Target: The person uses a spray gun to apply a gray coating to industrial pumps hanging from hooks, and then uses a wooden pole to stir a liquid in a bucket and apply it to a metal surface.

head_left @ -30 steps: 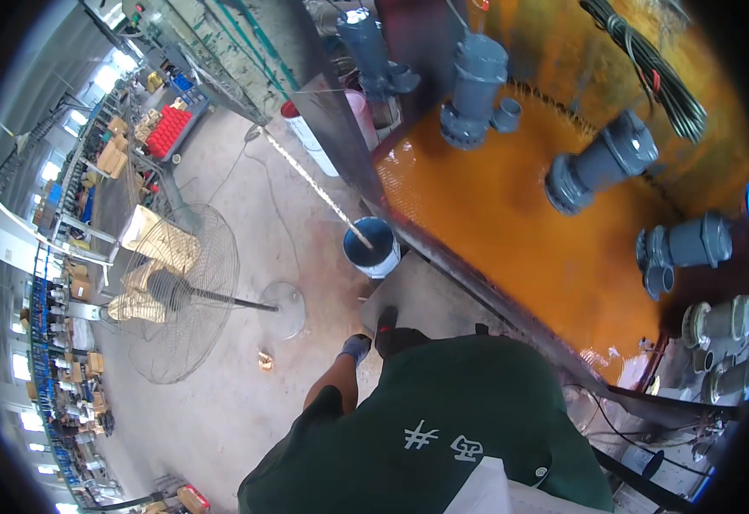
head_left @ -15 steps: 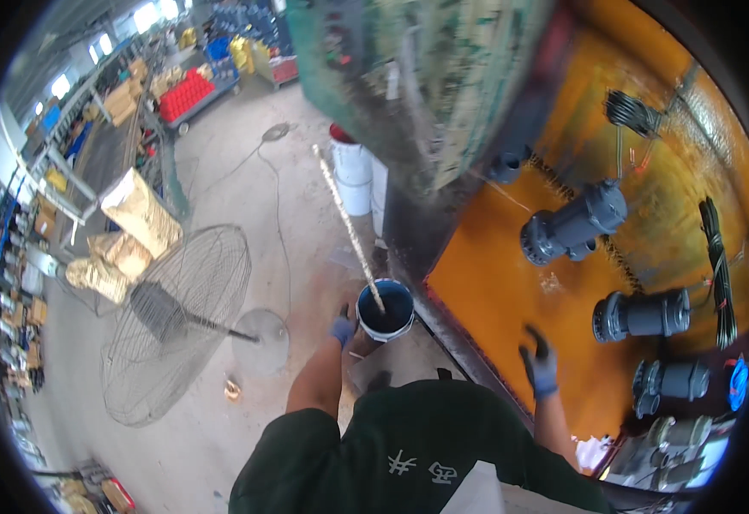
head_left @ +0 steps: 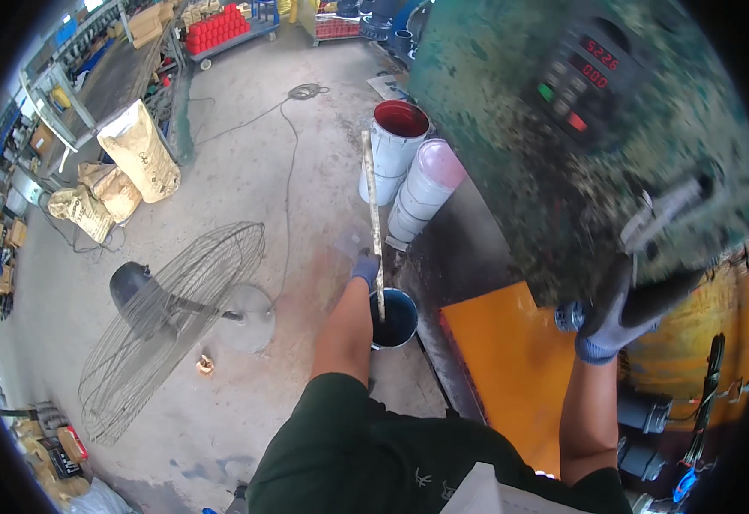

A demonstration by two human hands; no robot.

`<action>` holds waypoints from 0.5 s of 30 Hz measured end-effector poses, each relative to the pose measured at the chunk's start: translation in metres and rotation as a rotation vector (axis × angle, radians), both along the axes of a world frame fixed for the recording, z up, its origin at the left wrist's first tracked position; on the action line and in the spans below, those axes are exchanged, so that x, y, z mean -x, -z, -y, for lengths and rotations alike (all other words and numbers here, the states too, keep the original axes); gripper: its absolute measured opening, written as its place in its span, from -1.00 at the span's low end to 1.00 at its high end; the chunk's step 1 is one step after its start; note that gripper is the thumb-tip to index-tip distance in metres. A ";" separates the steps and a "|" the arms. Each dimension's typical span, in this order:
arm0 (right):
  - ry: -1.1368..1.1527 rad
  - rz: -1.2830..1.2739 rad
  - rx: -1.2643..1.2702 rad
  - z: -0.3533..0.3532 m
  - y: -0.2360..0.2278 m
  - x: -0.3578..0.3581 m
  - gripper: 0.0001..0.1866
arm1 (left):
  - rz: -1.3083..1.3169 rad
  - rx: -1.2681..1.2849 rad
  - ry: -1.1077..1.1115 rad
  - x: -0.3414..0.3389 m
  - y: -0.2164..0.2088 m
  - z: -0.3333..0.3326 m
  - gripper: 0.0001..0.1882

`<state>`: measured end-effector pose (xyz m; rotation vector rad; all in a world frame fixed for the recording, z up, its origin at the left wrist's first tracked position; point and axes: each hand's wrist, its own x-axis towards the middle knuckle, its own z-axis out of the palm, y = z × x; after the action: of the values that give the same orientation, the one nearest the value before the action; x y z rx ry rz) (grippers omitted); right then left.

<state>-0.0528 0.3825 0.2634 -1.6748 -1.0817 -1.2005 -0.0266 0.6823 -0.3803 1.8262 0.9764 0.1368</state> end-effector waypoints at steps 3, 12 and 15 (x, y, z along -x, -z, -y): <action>0.098 -0.103 -0.116 0.029 0.027 -0.029 -0.22 | -0.164 -0.141 0.075 -0.131 -0.090 0.040 -0.15; 0.083 -0.240 0.022 0.032 0.036 -0.044 -0.31 | -0.193 -0.286 -0.004 -0.229 -0.244 -0.150 -0.02; 0.090 -0.249 0.026 0.037 0.036 -0.045 -0.33 | -0.236 -0.314 0.034 -0.249 -0.260 -0.173 -0.06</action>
<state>-0.0073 0.3457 0.2278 -1.8538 -0.8793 -1.0037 0.2222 0.8556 -0.1208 2.1831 1.1365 0.0557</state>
